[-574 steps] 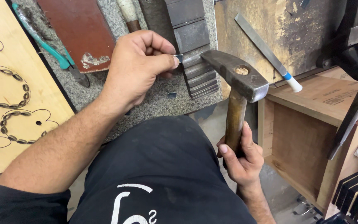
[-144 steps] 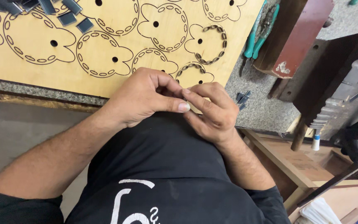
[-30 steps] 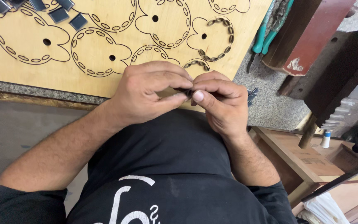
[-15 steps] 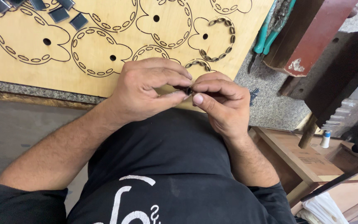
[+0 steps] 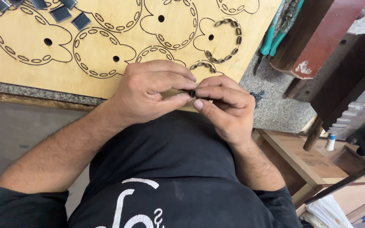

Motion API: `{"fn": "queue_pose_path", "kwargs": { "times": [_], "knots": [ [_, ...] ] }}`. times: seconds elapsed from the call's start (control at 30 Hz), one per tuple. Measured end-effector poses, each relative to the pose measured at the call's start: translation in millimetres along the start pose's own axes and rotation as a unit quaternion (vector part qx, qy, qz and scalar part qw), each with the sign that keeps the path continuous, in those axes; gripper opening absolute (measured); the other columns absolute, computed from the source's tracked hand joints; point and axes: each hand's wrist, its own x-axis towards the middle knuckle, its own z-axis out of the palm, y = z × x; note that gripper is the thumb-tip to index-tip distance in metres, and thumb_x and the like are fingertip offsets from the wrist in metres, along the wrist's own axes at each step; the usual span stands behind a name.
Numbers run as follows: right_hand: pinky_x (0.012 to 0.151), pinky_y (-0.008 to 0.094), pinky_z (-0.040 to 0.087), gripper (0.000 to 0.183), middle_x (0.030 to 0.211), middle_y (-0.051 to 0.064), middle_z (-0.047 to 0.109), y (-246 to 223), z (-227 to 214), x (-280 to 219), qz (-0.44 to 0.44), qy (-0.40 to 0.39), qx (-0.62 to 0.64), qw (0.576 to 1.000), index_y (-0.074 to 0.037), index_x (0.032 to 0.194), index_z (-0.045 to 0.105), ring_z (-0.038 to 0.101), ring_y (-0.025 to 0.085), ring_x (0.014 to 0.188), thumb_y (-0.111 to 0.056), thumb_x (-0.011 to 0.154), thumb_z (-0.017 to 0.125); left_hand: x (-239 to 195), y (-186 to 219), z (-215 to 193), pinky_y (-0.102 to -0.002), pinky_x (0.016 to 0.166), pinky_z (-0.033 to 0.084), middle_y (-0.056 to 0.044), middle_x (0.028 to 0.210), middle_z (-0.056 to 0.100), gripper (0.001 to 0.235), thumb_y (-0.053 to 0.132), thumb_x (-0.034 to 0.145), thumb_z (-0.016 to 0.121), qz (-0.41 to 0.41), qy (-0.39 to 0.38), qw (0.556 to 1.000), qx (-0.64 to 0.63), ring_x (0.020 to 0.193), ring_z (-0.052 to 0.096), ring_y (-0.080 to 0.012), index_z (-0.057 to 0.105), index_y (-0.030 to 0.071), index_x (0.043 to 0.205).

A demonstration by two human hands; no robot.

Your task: The person files small metal pieces, hammers them on an anvil, and uses pliers to bend and assemble them into a chain-like structure on a wooden board with pre-drawn outlines.

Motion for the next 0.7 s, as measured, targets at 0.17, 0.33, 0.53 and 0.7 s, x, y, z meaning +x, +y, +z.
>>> {"fn": "queue_pose_path", "kwargs": {
  "times": [0.17, 0.33, 0.53, 0.7],
  "knots": [
    [0.078, 0.023, 0.052, 0.024, 0.114, 0.014, 0.07, -7.0, 1.9, 0.1, -0.025, 0.001, -0.089, 0.996, 0.004, 0.112, 0.074, 0.065, 0.015, 0.094, 0.004, 0.089, 0.079, 1.5, -2.2, -1.5, -0.028, 0.082, 0.064, -0.011, 0.108, 0.076, 0.021, 0.003, 0.086, 0.085, -0.004, 0.004, 1.0, -0.003, 0.098, 0.077, -0.0199, 0.076, 0.002, 0.105],
    [0.086, 0.026, 0.057, 0.028, 0.12, 0.016, 0.067, -12.0, 3.4, 0.1, -0.079, -0.028, -0.096, 0.992, 0.006, 0.119, 0.07, 0.067, 0.017, 0.101, 0.006, 0.092, 0.076, 2.0, -3.7, -3.3, -0.029, 0.085, 0.065, -0.012, 0.109, 0.076, 0.02, 0.002, 0.087, 0.085, -0.011, 0.004, 1.0, -0.007, 0.1, 0.077, -0.0208, 0.076, 0.002, 0.105],
    [0.086, 0.026, 0.057, 0.028, 0.12, 0.016, 0.067, -11.9, 4.2, 1.1, -0.069, -0.027, -0.081, 0.994, 0.006, 0.12, 0.07, 0.067, 0.017, 0.099, 0.006, 0.093, 0.075, 1.9, -5.9, -2.6, -0.029, 0.086, 0.065, -0.012, 0.109, 0.076, 0.021, 0.003, 0.087, 0.084, -0.019, 0.002, 1.0, -0.016, 0.101, 0.077, -0.0211, 0.076, 0.001, 0.105],
    [0.086, 0.026, 0.056, 0.027, 0.12, 0.015, 0.067, -10.0, 2.0, 2.0, -0.06, -0.028, -0.08, 0.995, 0.005, 0.12, 0.07, 0.066, 0.016, 0.1, 0.006, 0.093, 0.075, 1.8, -6.0, -1.9, -0.029, 0.086, 0.065, -0.012, 0.109, 0.076, 0.02, 0.002, 0.087, 0.084, -0.023, 0.006, 1.0, -0.02, 0.101, 0.077, -0.0206, 0.075, 0.001, 0.106]
  ]
}}
